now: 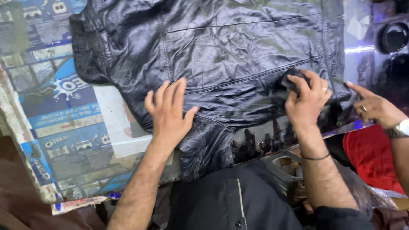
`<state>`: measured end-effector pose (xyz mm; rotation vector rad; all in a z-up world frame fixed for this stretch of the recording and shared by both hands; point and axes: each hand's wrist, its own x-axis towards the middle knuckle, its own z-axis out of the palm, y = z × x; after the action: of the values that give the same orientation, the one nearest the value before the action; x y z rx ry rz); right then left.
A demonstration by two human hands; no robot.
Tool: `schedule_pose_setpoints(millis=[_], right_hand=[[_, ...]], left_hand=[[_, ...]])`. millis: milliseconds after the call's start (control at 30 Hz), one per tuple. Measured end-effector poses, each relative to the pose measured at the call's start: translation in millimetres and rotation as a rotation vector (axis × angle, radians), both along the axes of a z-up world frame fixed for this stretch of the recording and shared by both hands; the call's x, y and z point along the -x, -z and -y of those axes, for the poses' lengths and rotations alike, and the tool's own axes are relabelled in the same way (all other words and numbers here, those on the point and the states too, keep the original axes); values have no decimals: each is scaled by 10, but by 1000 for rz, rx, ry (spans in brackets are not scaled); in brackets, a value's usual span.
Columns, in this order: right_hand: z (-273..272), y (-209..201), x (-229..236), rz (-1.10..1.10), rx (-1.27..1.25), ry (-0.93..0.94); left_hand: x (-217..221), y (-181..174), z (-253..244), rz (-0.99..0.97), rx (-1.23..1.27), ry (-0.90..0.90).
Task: The person wipes a black leather jacket laid flat on a table using a dark cloth. They repeatedly dip the cloth into a small container of liquid and wipe different sections of the jacket, including the front, sleeves, and back, while occasionally adjusting the jacket's position.
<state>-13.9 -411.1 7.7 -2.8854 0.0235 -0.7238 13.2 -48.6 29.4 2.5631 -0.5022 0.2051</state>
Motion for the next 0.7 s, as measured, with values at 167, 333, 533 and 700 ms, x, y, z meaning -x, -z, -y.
schedule_pose_setpoints(millis=[167,333,533,700], right_hand=[[-417,-1,280,-80,-158,-390],[-298,37,120,-41,-91,-198],[-314,92,-231,67,-233,-367],[-332,-30,-330,92,-136,-102]], left_hand=[[-535,93,641,121,21,159],[-1143,284,960,235,-193,197],[-1444,353,893,170,-244,226],[-1466,322,918,189,-217,210]])
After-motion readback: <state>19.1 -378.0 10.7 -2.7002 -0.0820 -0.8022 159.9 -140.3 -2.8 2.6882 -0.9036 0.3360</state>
